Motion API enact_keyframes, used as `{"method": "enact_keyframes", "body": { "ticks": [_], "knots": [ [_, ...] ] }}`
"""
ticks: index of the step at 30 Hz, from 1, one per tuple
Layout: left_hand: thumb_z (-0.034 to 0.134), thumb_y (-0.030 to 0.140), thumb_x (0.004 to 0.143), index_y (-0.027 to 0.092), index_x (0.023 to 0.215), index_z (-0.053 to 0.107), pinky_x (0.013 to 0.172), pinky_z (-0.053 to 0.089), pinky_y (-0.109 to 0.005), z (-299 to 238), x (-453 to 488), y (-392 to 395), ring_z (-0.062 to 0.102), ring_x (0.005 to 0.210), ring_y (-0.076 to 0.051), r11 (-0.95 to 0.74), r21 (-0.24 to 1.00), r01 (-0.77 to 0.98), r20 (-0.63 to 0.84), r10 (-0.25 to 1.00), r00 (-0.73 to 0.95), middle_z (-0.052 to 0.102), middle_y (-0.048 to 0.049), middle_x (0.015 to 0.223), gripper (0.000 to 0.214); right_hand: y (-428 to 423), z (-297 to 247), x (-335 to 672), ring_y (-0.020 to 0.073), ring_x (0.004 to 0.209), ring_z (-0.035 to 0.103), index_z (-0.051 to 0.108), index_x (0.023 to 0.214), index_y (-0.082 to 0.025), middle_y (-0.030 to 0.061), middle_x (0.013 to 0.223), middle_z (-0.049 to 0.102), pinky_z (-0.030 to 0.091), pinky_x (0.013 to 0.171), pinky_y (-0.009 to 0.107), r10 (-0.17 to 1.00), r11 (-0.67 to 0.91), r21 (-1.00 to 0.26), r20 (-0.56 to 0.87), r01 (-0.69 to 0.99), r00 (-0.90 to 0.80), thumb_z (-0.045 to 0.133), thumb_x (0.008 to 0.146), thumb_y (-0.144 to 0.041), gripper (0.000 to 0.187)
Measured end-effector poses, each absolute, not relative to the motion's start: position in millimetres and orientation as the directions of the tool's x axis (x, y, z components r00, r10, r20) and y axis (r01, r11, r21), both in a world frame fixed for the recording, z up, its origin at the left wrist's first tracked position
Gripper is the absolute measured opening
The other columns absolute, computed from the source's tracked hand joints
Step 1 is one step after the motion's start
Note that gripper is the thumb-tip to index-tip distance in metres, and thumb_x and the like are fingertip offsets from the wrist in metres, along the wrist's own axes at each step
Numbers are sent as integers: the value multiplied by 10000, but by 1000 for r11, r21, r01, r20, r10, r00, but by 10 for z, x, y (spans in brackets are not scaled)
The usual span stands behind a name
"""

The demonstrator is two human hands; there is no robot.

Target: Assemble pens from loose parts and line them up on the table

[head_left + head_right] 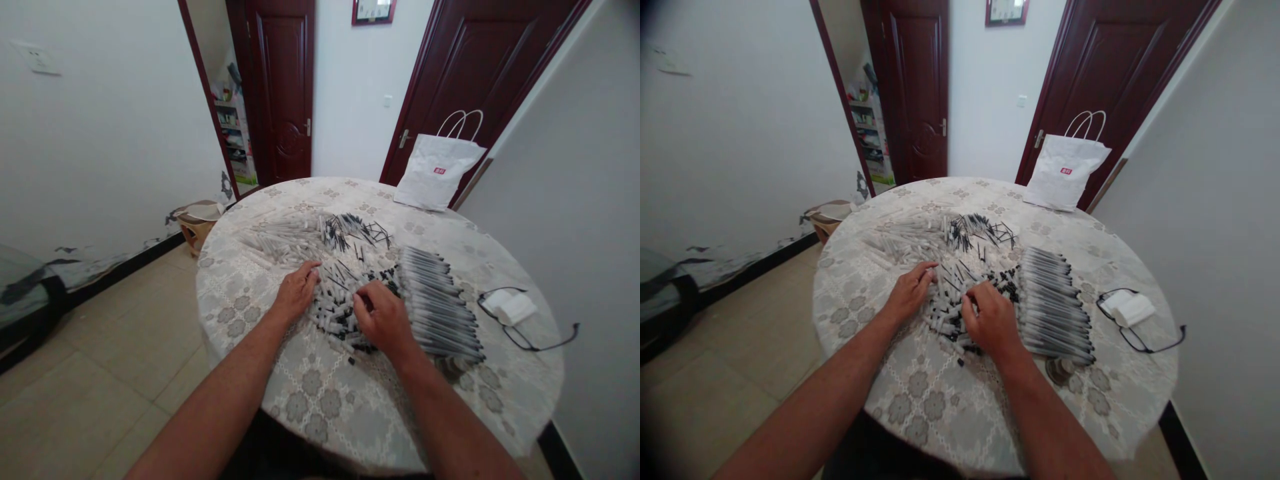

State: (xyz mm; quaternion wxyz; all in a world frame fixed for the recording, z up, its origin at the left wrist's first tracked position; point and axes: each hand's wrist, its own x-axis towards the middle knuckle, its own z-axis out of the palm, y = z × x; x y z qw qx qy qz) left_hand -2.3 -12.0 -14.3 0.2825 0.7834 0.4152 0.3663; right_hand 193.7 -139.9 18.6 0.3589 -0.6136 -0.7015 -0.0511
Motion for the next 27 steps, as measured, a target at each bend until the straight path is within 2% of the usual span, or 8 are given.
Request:
{"method": "enact_keyframes", "body": {
  "ticks": [5, 8, 11, 13, 16, 19, 23, 27],
  "knots": [
    [485, 434, 966, 231, 1002, 757, 860, 480, -322, -68, 14, -145, 675, 924, -225, -456, 850, 263, 317, 842, 435, 759, -43, 967, 342, -1478, 261, 1814, 175, 771, 580, 620, 832, -207, 54, 809, 622, 415, 718, 281, 819, 303, -224, 558, 926, -133, 495, 971, -261, 194],
    [572, 471, 910, 199, 918, 761, 656, 478, -281, -54, 47, -143, 635, 707, -184, -309, 936, 169, 220, 888, 403, 755, -55, 868, 332, -1520, 282, 1764, 172, 767, 597, 637, 829, -212, 54, 812, 635, 427, 708, 286, 794, 363, -176, 572, 915, -205, 506, 972, -251, 198],
    [638, 472, 863, 180, 944, 718, 486, 385, -236, -56, 56, -118, 531, 537, -118, -147, 989, 14, 134, 933, 335, 752, -65, 874, 314, -1574, 289, 1772, 182, 805, 624, 649, 869, -224, 62, 851, 661, 463, 733, 302, 714, 434, -193, 669, 880, -205, 554, 940, -232, 119],
    [691, 454, 823, 186, 980, 656, 448, 355, -212, -52, 45, -100, 515, 506, -93, -74, 989, -129, 109, 951, 290, 749, -60, 894, 312, -1608, 295, 1796, 191, 811, 633, 643, 912, -231, 64, 864, 665, 488, 733, 319, 651, 469, -248, 746, 848, -141, 582, 916, -226, 62],
    [767, 394, 765, 219, 1021, 536, 469, 400, -191, -30, 11, -81, 588, 554, -96, -11, 946, -325, 95, 965, 244, 744, -33, 902, 387, -1621, 303, 1828, 192, 791, 618, 615, 938, -234, 56, 860, 645, 496, 712, 329, 610, 447, -418, 789, 791, 72, 576, 913, -216, 49],
    [798, 337, 747, 230, 1038, 465, 515, 461, -188, -7, -28, -64, 656, 651, -110, 24, 876, -482, 97, 970, 224, 738, -31, 946, 455, -1570, 290, 1844, 180, 780, 588, 604, 917, -226, 37, 849, 614, 478, 718, 315, 633, 383, -577, 733, 721, 249, 557, 935, -236, 51],
    [802, 289, 762, 222, 1132, 495, 625, 544, -207, 7, -67, -51, 698, 750, -115, 69, 796, -602, 87, 970, 226, 733, -40, 999, 486, -1476, 213, 1858, 171, 751, 575, 624, 908, -211, 20, 822, 614, 462, 698, 292, 711, 304, -717, 609, 627, 351, 542, 956, -316, 141],
    [801, 246, 775, 193, 1036, 560, 775, 586, -266, 12, -79, -70, 726, 878, -148, 109, 761, -640, 87, 960, 268, 742, -54, 1029, 359, -1419, 122, 1881, 165, 721, 573, 642, 912, -196, 11, 782, 625, 450, 660, 272, 757, 233, -798, 508, 555, 412, 549, 951, -381, 210]
  ]
}}
